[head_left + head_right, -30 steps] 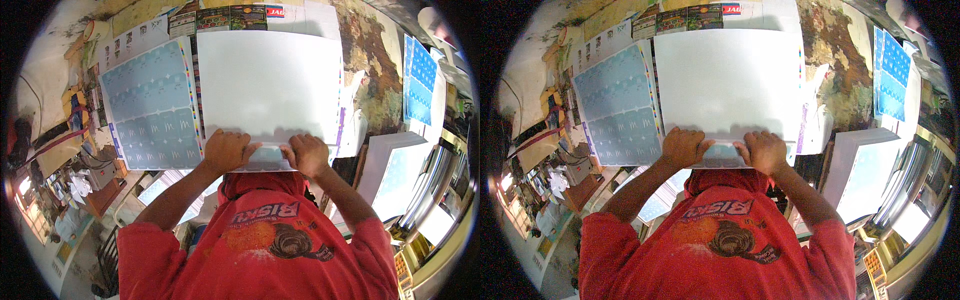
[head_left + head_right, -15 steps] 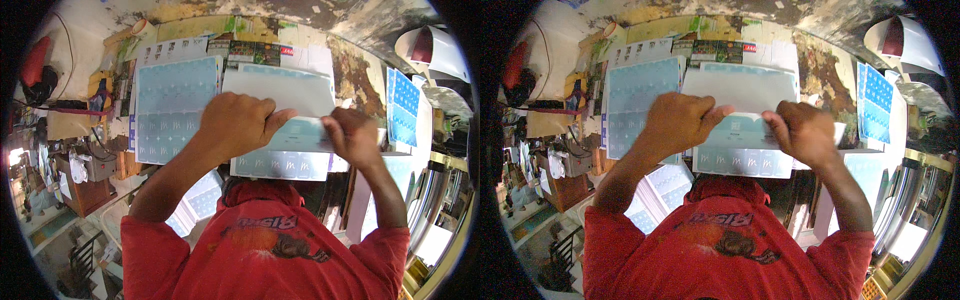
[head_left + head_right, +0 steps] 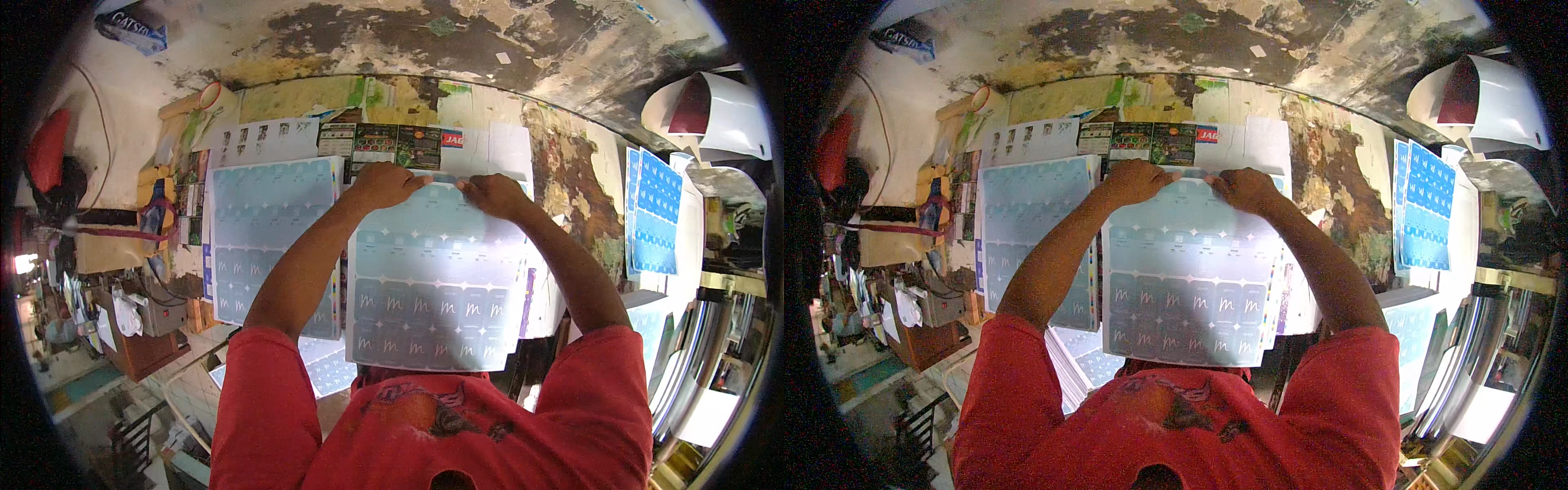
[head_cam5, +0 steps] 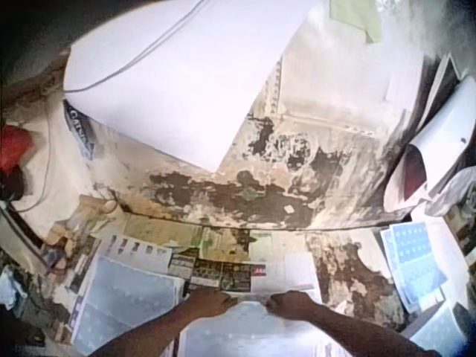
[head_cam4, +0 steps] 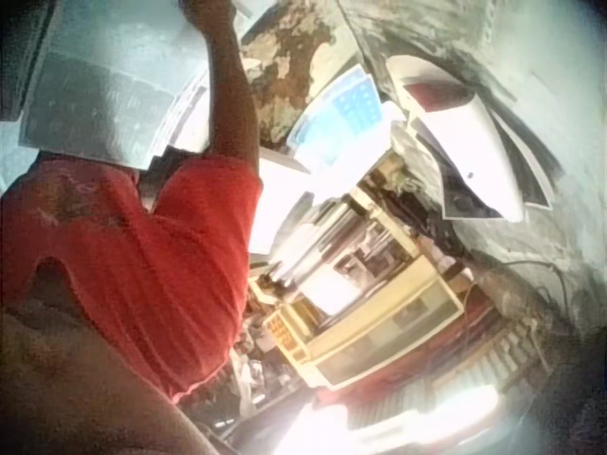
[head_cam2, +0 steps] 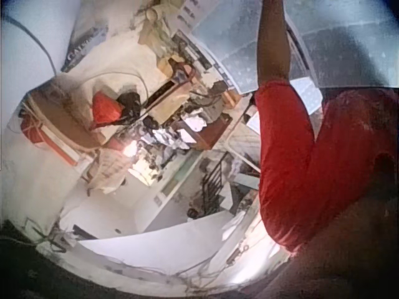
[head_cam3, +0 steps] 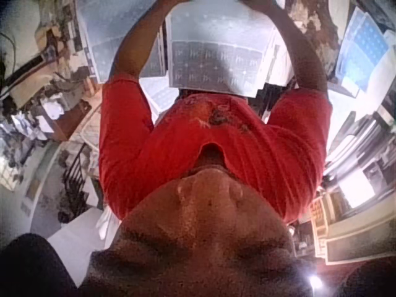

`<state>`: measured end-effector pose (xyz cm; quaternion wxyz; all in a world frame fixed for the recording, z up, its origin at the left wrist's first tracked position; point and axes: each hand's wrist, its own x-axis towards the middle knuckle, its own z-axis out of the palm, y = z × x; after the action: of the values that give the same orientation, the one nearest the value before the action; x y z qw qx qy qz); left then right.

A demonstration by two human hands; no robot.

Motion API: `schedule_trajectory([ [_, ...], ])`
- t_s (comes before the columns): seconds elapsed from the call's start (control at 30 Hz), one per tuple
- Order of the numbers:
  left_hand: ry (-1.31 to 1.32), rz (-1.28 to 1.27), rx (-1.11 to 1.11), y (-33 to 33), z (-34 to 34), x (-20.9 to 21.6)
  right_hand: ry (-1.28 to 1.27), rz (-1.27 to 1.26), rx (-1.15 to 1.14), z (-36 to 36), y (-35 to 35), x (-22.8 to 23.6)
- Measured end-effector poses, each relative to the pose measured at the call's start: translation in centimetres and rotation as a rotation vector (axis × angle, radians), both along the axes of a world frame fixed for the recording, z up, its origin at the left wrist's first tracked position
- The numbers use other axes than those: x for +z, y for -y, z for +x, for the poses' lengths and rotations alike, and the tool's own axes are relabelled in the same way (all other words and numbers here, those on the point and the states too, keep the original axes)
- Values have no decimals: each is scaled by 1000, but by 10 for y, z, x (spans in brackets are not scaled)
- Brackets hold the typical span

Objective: The person organizes and stacks printed paper sheets by picking them up from a pile, aligning the edges, and placing them onto a larger stack on a workbench.

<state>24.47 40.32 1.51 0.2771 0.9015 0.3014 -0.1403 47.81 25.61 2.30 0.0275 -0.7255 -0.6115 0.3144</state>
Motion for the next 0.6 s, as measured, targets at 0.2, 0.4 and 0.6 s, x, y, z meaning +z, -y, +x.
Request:
schedule_trajectory([
  [0.2,16,-598,462,-46,-62,-5,-400,-386,-513,95,48,19],
  [0.4,280,-1063,866,-18,-83,-38,-1435,-322,-974,66,77,-4],
  [0.6,383,-343,523,2,-50,-27,-814,-120,-628,79,68,-38],
])
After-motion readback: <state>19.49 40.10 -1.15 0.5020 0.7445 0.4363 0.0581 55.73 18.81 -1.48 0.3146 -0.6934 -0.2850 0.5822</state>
